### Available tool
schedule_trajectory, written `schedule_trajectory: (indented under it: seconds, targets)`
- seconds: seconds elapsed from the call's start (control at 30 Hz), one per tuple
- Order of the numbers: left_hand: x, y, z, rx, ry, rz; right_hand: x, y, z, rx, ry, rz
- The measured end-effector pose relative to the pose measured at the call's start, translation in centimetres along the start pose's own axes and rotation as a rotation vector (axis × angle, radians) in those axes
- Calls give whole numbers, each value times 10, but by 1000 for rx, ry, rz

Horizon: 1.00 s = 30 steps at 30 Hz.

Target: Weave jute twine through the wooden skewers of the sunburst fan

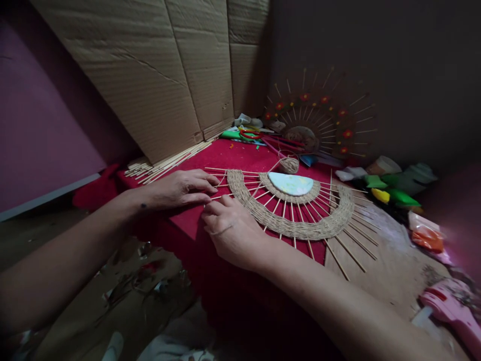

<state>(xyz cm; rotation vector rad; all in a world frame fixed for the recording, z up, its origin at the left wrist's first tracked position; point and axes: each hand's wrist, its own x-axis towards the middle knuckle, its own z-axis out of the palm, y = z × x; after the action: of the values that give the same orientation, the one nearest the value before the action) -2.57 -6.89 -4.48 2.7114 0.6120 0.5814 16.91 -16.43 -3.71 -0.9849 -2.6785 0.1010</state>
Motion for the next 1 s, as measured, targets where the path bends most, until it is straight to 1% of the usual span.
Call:
schedule_trajectory:
  seconds: [0.07,0.17,0.33,0.37,0.43,0.53,0.67,0.73,0.83,0.9,1.0]
  targets:
    - [0,-1,1,21,-10,17,-1,-1,-1,-22,-13,4]
    - [1,3,0,123,-37,55,-1,-1,-4,-28,-24,15]
    - [7,20,2,465,-152,124,-1,0,-8,-37,-34,32]
    - [8,22,3,527,-160,131,-1,0,-8,-44,-29,31]
    - [9,22,5,590,-123,137,-1,1,-8,-40,-8,25]
    - [8,18,8,564,-50,127,-2,4,-13,11,34,39]
    - [6,16,8,514,-30,102,-5,10,-28,91,75,137]
    - [6,18,8,494,-16,109,-7,15,-36,74,48,178]
    - [5,21,9,466,22,104,-14,22,-44,-19,5,233]
    - [4,21,10,453,12,88,-20,25,-46,-45,-12,252]
    - [3,19,11,438,-21,68,-29,26,-46,13,-31,244]
